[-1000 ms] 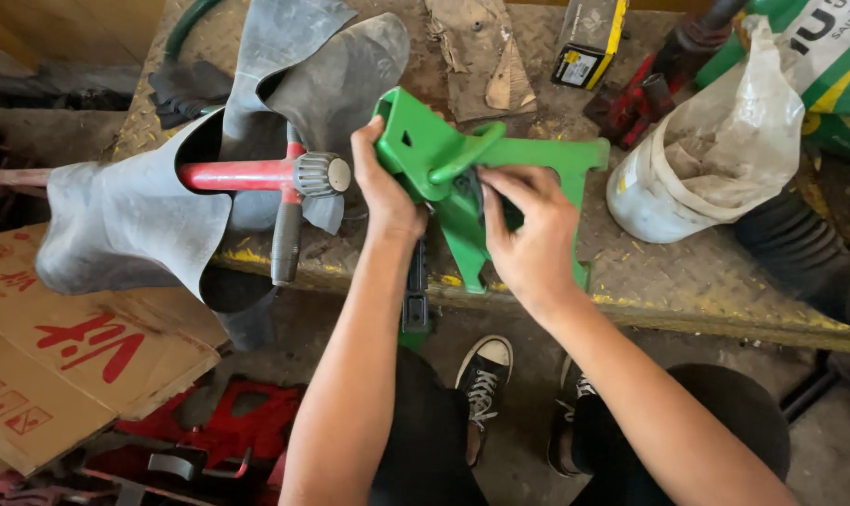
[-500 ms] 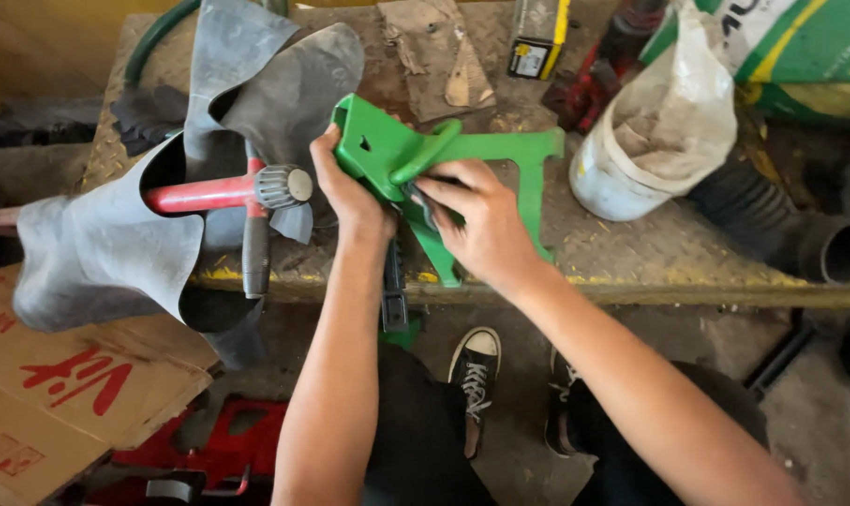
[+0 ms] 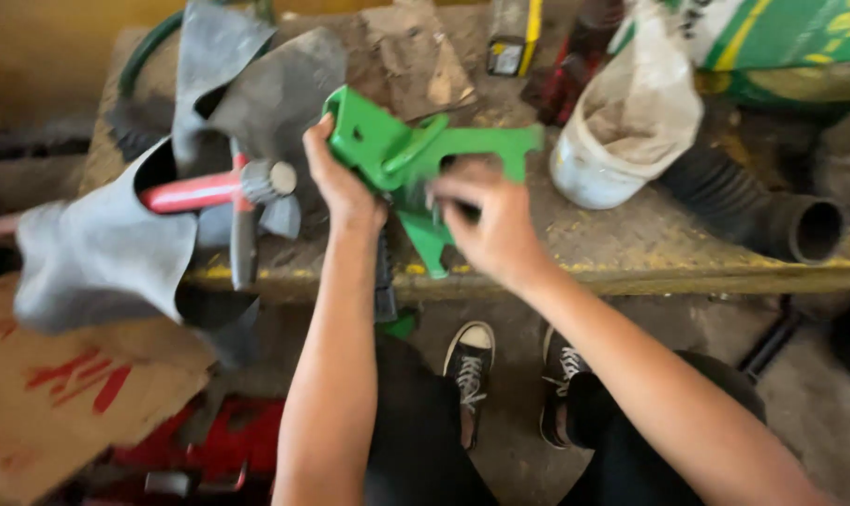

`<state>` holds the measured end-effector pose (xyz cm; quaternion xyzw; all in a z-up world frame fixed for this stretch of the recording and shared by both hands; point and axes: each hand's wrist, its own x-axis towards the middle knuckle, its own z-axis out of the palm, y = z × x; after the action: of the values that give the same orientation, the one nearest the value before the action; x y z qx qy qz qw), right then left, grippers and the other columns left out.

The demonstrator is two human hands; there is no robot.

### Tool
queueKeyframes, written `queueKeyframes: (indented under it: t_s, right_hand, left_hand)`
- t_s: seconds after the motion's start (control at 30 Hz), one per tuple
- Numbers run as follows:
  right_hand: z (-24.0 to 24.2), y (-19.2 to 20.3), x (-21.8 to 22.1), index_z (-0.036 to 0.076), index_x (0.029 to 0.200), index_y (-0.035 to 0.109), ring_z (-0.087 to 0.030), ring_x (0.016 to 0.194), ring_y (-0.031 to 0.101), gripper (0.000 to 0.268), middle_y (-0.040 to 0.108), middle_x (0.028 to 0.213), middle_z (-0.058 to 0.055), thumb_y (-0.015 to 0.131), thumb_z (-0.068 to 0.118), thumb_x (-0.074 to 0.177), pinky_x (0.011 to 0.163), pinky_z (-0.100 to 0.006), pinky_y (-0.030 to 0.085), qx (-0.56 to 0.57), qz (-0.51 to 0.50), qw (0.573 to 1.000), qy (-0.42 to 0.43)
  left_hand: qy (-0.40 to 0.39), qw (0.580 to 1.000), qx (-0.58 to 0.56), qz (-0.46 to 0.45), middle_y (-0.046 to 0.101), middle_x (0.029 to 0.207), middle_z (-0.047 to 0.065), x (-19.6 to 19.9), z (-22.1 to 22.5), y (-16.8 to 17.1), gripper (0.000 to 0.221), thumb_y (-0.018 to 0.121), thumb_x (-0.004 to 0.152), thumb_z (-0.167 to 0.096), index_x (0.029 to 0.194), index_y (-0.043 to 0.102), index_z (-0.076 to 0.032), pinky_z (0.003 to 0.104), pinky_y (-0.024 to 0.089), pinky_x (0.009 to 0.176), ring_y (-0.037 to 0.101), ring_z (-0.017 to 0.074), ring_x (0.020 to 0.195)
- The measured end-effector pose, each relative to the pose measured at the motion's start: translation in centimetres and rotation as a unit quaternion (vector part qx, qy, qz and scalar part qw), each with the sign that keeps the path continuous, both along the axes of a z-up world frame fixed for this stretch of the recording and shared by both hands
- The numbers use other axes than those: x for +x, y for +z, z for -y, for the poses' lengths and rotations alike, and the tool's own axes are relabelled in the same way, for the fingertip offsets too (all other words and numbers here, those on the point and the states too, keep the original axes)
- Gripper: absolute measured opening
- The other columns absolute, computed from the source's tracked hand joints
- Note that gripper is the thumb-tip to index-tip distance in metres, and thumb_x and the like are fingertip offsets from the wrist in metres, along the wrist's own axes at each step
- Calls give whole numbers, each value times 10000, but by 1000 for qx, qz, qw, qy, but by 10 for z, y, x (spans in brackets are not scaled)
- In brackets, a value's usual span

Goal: Cleaning and inspecting automotive jack stands with a cloth.

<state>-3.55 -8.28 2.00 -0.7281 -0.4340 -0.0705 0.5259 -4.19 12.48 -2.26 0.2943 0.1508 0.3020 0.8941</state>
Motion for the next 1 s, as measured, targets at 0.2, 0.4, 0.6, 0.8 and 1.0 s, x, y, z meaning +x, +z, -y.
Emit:
queueKeyframes:
  t_s: [0.2,0.4,0.6,0.8,1.0]
  right_hand:
    - [-1,-5,11,51,1080,802,-297,1034,697,219,752,1110,-121,807,14,864,951,-411,534,-7,77,995,-71]
    - [34,-14,2,30,1050,785,-247,972,712,193,749,1087,-124,787,-1,860,878,-333,577,-45,10,999,-25]
    - [60,-6,11,127,1024,799,-169,880,728,215,799,1016,-63,820,63,820,843,-334,603,-44,-403,914,10]
    - [47,-40,27,129,1045,787,-192,861,710,202,761,984,-106,803,71,852,811,-355,580,113,-541,833,-2]
    - [51,-9,3,28,1061,786,-312,1071,706,251,698,1214,-214,798,15,811,973,-373,582,-56,-30,997,-39]
  left_hand:
    - [-3,998,59,3,683,984,123,-4,0,-10,432,568,948,-446,1057,647,-36,405,539,871,672,259,898]
    - [-58,998,35,-7,707,1033,194,-10,7,15,542,515,902,-463,1103,659,19,466,568,903,699,343,956]
    - [-51,998,39,23,706,1032,222,-8,3,16,561,502,910,-462,1111,645,42,491,569,930,698,378,960]
    - [-41,997,56,28,705,1028,217,-9,1,13,544,504,923,-451,1111,643,40,489,566,936,694,379,958]
    - [-25,996,89,-2,718,997,208,-10,8,23,546,497,912,-469,1087,655,24,474,575,889,706,351,933]
